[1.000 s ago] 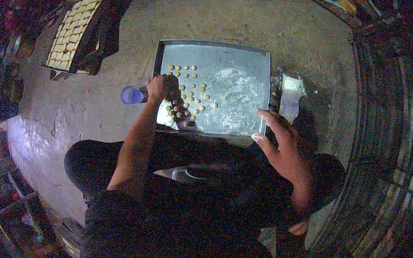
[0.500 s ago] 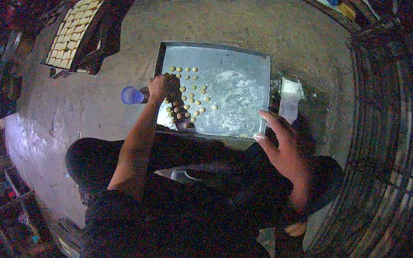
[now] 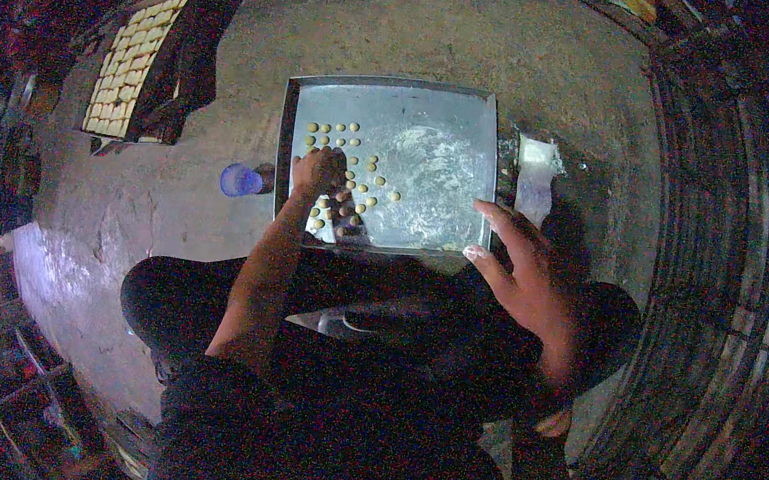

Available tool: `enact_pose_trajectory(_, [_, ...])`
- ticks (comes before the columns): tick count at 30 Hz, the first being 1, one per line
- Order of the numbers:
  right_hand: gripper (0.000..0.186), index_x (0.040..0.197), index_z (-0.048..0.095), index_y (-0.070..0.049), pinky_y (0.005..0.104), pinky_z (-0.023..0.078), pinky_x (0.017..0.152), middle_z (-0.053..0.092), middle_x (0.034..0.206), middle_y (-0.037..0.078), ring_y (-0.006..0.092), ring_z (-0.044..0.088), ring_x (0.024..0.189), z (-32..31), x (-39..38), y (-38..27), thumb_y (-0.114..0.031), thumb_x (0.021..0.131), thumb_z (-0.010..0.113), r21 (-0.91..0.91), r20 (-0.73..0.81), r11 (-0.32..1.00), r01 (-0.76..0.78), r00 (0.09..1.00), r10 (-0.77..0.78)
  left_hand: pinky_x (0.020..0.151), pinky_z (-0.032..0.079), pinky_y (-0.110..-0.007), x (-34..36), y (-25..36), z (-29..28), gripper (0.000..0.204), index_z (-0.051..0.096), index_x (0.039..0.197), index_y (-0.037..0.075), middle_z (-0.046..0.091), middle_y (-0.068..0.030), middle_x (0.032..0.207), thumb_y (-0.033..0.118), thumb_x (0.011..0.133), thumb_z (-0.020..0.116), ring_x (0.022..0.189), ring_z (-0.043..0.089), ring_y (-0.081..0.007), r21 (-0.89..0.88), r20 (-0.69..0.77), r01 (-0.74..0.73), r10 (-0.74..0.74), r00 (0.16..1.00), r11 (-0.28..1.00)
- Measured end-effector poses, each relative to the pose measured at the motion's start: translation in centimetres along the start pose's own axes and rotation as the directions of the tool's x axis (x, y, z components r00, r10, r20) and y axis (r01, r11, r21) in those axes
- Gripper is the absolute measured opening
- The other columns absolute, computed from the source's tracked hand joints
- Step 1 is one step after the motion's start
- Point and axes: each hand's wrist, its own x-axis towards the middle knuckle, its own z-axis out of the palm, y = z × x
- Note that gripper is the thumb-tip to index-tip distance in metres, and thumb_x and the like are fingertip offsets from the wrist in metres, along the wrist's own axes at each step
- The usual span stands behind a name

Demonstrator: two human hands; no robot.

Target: The person shapes dough into small balls by rolling it between their palms and then places the balls onto a metal tray.

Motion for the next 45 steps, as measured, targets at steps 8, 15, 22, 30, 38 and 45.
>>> enact_pose_trajectory(8, [0.05,0.139,0.05,-0.006,0.043,0.043,0.107,0.058,0.136,0.021,0.0378,0.055,0.127,-0.1,-0.3,0.3,-0.019,0.094,0.066,-0.017,0.006,1.0,-0.018,1.0,0.019,0.087,0.044,-0.052,0.5,-1.1,-0.4,0.018,0.07,0.087,0.02,0.073,-0.0026,0.09,0.037,0.081,0.068,0.09,0.071,-0.0279,-0.089,0.034,0.008,-0.005,0.999,0.996])
enact_pose_trajectory(15, [0.049,0.138,0.05,-0.006,0.0432,0.043,0.106,0.058,0.136,0.021,0.0382,0.055,0.127,-0.6,-0.2,-0.3,-0.018,0.094,0.066,0.0,0.023,0.999,-0.036,0.999,0.036,0.085,0.047,-0.053,1.6,-4.4,2.1,0.031,0.068,0.102,0.016,0.073,-0.0087,0.099,0.041,0.084,0.067,0.096,0.071,-0.0295,-0.059,-0.117,0.034,-0.041,0.992,0.998])
enact_pose_trajectory(22, [0.048,0.138,0.051,-0.005,0.0436,0.045,0.105,0.059,0.134,0.021,0.0386,0.057,0.124,-0.1,-0.3,0.1,-0.017,0.094,0.066,-0.018,0.007,1.0,0.002,1.0,-0.002,0.086,0.048,-0.051,1.2,-3.3,1.8,0.034,0.067,0.107,0.015,0.072,-0.008,0.102,0.039,0.085,0.067,0.096,0.07,-0.0304,-0.055,-0.145,0.005,-0.012,0.989,0.998])
enact_pose_trajectory(30, [0.047,0.136,0.052,-0.006,0.0435,0.046,0.103,0.061,0.13,0.021,0.0387,0.059,0.121,-0.2,0.0,-0.2,-0.018,0.093,0.067,-0.025,0.003,0.999,0.022,1.0,-0.022,0.084,0.046,-0.051,1.8,0.8,3.1,0.022,0.069,0.1,0.018,0.071,-0.009,0.101,0.03,0.082,0.068,0.094,0.07,-0.032,-0.092,-0.075,-0.149,0.143,0.987,0.984])
enact_pose_trajectory(38, [0.047,0.136,0.052,-0.006,0.0438,0.047,0.101,0.062,0.129,0.021,0.0385,0.06,0.119,0.3,-0.1,0.2,-0.019,0.093,0.067,-0.061,-0.007,0.998,0.019,1.0,-0.02,0.078,0.054,-0.048,3.6,-1.5,5.6,0.026,0.068,0.104,0.011,0.072,-0.0152,0.093,0.026,0.083,0.069,0.086,0.072,-0.0328,-0.041,-0.084,-0.141,0.137,0.987,0.989])
enact_pose_trajectory(45, [0.047,0.136,0.052,-0.007,0.0438,0.046,0.102,0.063,0.128,0.02,0.0385,0.059,0.12,-0.2,-0.3,-0.2,-0.019,0.093,0.067,-0.045,0.005,0.999,0.001,1.0,-0.001,0.079,0.054,-0.047,2.6,-0.3,1.6,0.029,0.066,0.107,0.012,0.072,-0.0132,0.095,0.024,0.081,0.071,0.091,0.071,-0.0319,-0.086,-0.02,-0.048,0.046,0.999,0.995])
